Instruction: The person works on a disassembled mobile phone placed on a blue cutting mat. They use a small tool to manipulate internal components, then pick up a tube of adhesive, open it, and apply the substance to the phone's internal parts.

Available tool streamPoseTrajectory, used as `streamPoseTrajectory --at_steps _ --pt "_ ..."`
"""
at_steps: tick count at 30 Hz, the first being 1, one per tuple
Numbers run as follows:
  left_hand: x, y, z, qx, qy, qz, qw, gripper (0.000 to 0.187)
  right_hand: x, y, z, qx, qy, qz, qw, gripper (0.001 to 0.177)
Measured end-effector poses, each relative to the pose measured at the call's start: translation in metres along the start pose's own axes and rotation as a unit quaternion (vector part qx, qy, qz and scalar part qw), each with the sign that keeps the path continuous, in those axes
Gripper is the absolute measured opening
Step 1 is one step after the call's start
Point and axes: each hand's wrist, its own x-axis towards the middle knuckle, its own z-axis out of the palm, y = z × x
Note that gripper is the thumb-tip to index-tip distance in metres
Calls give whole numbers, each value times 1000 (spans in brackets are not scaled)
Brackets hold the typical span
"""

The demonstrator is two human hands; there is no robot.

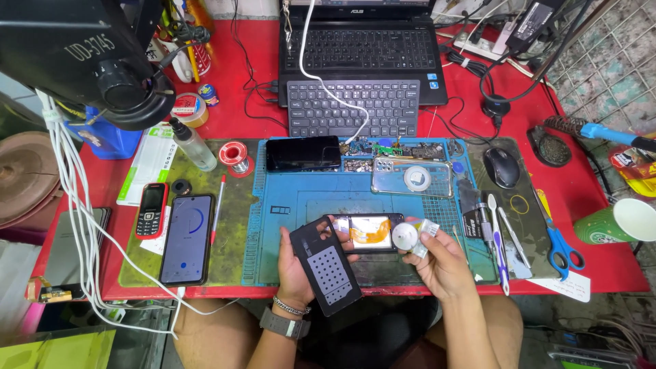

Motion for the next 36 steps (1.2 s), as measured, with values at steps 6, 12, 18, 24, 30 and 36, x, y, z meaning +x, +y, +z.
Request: streamPoseTrajectory --at_steps 6,12,18,24,30,36 --pt "1 -1 -1 8 11 0 1000 88 1 11 20 -98 156 15 983 26" --pt "0 -1 -2 3 8 -1 1000 85 1 9 26 -73 200 -18 977 21" --pt "0 -1 -3 9 2 0 1000 84 6 11 -5 -12 108 35 993 27" --pt "0 0 -1 10 11 0 1000 84 0 9 4 43 78 -11 996 10" --pt "6 -6 -9 0 41 3 999 95 -6 18 27 22 16 -82 996 18" --pt "-1 -2 -4 -16 -48 -10 999 90 -27 43 29 -132 -33 -157 978 33"
